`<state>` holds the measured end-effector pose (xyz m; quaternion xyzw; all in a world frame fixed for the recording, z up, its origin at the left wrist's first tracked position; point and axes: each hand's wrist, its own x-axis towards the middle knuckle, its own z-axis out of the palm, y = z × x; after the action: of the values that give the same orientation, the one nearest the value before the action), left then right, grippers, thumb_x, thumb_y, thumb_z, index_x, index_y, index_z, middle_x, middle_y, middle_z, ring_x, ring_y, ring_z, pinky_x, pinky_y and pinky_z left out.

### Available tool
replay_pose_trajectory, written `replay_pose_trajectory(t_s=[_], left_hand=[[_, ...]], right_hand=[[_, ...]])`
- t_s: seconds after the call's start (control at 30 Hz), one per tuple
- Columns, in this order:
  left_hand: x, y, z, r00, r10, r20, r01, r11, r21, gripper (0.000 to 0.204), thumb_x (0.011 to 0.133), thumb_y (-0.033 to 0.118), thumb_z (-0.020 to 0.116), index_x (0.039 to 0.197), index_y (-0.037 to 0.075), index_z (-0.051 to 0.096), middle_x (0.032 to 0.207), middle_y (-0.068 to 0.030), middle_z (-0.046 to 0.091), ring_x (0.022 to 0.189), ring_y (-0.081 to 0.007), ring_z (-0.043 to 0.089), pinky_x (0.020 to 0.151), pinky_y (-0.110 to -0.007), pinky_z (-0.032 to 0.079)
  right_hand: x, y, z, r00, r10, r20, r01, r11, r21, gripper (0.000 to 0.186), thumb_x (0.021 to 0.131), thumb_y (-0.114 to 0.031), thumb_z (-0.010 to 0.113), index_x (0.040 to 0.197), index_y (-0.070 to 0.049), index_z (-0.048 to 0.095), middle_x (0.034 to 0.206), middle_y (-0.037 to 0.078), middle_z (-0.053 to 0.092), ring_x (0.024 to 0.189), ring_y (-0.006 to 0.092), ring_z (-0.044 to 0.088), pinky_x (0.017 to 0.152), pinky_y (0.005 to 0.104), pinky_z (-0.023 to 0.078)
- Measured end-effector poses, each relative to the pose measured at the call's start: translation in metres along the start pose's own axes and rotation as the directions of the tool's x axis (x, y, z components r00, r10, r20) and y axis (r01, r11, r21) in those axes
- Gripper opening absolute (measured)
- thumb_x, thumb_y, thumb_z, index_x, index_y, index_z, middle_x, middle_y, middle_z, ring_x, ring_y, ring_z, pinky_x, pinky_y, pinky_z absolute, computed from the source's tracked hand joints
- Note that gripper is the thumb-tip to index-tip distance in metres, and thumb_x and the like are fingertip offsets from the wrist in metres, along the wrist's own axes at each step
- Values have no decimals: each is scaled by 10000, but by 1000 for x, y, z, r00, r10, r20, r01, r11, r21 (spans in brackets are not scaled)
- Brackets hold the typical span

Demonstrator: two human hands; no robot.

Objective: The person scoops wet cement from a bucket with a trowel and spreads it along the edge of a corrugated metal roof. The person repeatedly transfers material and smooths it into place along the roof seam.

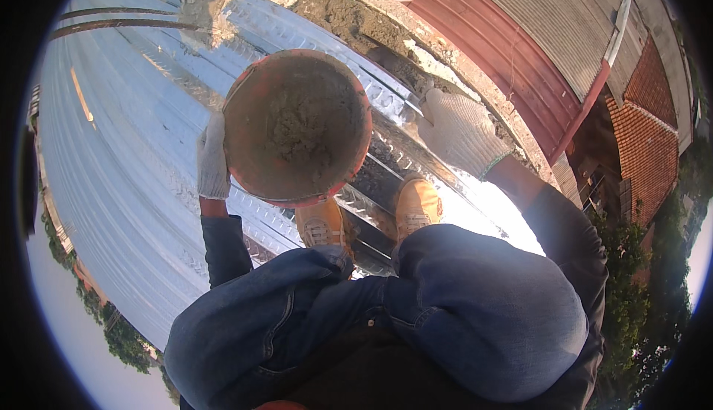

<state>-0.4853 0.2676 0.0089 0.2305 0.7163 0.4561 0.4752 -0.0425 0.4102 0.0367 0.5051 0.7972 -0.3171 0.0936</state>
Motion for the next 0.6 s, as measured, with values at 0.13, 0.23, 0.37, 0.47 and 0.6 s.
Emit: replay_pose_trajectory(t_s=[0.13, 0.23, 0.37, 0.47, 0.6], left_hand=[[0, 4, 1, 999, -37, -4, 37, 999, -31, 493, 1169, 467, 671, 1291, 3, 784, 1160, -8, 769, 1003, -88, 678, 859, -302, 576], [2, 0, -2, 999, -39, 27, 40, 998, -41, 472, 1170, 454, 676, 1307, 16, 782, 1197, -12, 772, 1028, -95, 690, 888, -306, 585], [2, 1, -1, 999, -34, 10, 34, 999, -28, 469, 1173, 449, 671, 1314, 15, 780, 1206, -13, 772, 1034, -95, 689, 892, -305, 586], [2, 1, -2, 999, -38, 17, 39, 998, -41, 469, 1175, 446, 668, 1320, 14, 778, 1214, -14, 772, 1043, -92, 684, 897, -303, 583], [4, -3, -9, 999, -54, 7, 54, 999, -4, 464, 1174, 443, 670, 1322, 17, 778, 1219, -17, 774, 1051, -90, 684, 893, -305, 584]], right_hand=[[-1, -6, -17, 999, 8, -32, -7, 999, 54, 265, 1028, -222, 682, 991, 24, 589, 853, 253, 630, 823, 455, 684, 767, 552, 527], [-1, -20, -38, 993, -91, -77, 99, 988, 117, 265, 1033, -230, 681, 1001, 27, 624, 834, 245, 636, 789, 435, 683, 749, 546, 531], [10, -28, -36, 990, -143, -23, 144, 964, 223, 272, 1051, -255, 678, 1017, 14, 665, 793, 186, 628, 714, 342, 681, 702, 495, 544], [25, -4, -27, 992, -67, 105, 38, 966, 256, 283, 1071, -281, 673, 998, -9, 697, 760, 122, 649, 598, 222, 640, 612, 417, 531], [24, -3, -28, 997, -75, -19, 77, 954, 289, 355, 1053, -341, 717, 983, 7, 699, 798, 162, 681, 719, 292, 677, 705, 472, 538]])
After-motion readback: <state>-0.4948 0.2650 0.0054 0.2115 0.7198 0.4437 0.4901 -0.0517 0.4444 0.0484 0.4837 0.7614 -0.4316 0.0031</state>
